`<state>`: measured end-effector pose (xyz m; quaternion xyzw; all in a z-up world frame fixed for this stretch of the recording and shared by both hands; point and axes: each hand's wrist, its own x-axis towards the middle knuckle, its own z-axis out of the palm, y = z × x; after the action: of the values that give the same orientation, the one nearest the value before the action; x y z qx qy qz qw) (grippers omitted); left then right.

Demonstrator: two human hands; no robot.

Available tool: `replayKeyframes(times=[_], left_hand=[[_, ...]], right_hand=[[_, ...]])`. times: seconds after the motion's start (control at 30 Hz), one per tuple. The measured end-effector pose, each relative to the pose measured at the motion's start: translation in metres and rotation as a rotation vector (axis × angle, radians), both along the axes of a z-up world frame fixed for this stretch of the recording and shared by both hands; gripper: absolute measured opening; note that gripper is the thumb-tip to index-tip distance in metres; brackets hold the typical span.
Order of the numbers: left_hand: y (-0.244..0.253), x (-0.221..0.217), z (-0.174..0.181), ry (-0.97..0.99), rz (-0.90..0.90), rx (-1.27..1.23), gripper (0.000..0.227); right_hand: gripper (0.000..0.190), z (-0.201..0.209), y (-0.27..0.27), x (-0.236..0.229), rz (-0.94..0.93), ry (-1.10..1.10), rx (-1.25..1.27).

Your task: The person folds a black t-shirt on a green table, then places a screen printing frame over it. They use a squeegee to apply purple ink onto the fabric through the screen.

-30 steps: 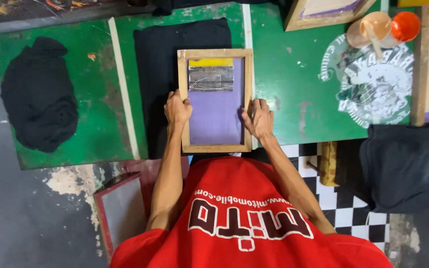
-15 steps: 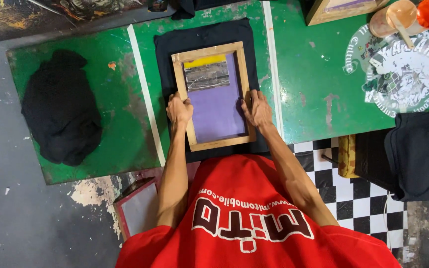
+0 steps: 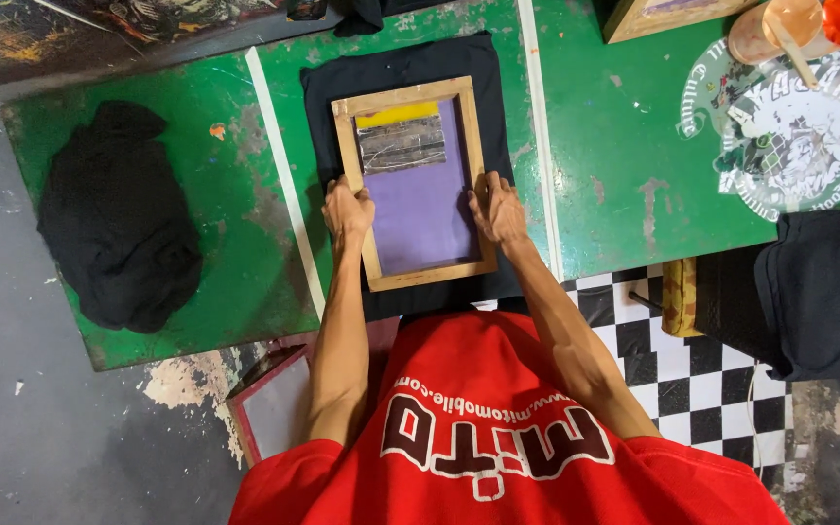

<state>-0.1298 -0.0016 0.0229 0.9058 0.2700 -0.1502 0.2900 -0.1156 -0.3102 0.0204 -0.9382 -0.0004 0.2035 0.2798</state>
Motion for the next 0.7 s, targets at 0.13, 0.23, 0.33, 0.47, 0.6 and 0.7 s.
replayKeyframes(times=[0.13,0.23,0.33,0.47,0.6,0.7], left_hand=[[0.003,-0.002,0.001,0.012,0.007,0.002,0.046],[0.006,0.002,-0.003,0.016,0.011,0.01,0.05],[0.01,-0.002,-0.015,0.03,0.001,0.012,0.05],[0.011,0.002,-0.018,0.018,0.006,0.016,0.047],[0.012,0.0,-0.015,0.029,0.005,0.03,0.046],[0.014,-0.003,-0.012,0.022,0.024,0.028,0.045]], right_hand=[[0.041,0.005,0.006,-0.001,-0.031,0.014,-0.018],[0.039,0.008,0.009,0.004,-0.001,-0.006,-0.02],[0.038,0.006,0.011,0.0,-0.027,0.008,-0.027],[0.038,0.005,0.011,0.002,-0.037,0.038,-0.037],[0.041,0.006,0.014,0.0,-0.047,0.067,-0.061],[0.04,0.029,0.023,0.002,-0.061,0.088,-0.06]])
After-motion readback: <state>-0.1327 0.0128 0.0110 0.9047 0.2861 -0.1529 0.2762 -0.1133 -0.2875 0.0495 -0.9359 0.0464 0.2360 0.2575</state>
